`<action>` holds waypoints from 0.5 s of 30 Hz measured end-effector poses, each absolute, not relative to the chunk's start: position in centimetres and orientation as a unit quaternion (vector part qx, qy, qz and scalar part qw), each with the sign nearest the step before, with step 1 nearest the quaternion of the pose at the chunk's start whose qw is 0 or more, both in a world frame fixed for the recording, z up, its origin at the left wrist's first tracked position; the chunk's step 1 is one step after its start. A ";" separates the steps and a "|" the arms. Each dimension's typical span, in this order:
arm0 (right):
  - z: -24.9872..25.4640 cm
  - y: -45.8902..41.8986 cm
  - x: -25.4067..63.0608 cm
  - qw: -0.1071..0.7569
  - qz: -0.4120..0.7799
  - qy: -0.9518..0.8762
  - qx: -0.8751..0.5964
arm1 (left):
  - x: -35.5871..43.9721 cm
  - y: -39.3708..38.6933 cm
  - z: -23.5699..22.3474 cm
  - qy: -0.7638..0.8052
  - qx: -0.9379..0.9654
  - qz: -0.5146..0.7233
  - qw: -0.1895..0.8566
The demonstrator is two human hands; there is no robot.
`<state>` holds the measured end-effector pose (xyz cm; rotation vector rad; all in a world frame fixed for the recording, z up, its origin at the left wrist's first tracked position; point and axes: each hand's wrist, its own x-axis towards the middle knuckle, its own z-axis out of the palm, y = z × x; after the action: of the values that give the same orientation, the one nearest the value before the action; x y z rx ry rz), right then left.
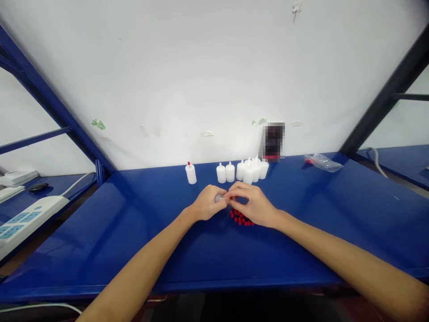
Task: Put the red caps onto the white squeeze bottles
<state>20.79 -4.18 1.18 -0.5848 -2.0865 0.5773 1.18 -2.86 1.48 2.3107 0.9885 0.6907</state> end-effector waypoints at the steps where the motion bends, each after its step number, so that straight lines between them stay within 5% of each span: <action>1: 1.1 -4.2 20.8 0.435 0.224 -0.841 -0.232 | 1.2 -2.9 1.4 0.365 0.858 0.255 0.257; 15: 1.7 -3.2 21.7 0.443 0.178 -0.816 -0.327 | -0.1 -2.8 1.9 0.409 0.875 0.235 0.105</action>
<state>21.74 -3.20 1.75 -0.8099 -2.0236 0.4421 -0.14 -2.84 1.87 2.5798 1.2064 0.6933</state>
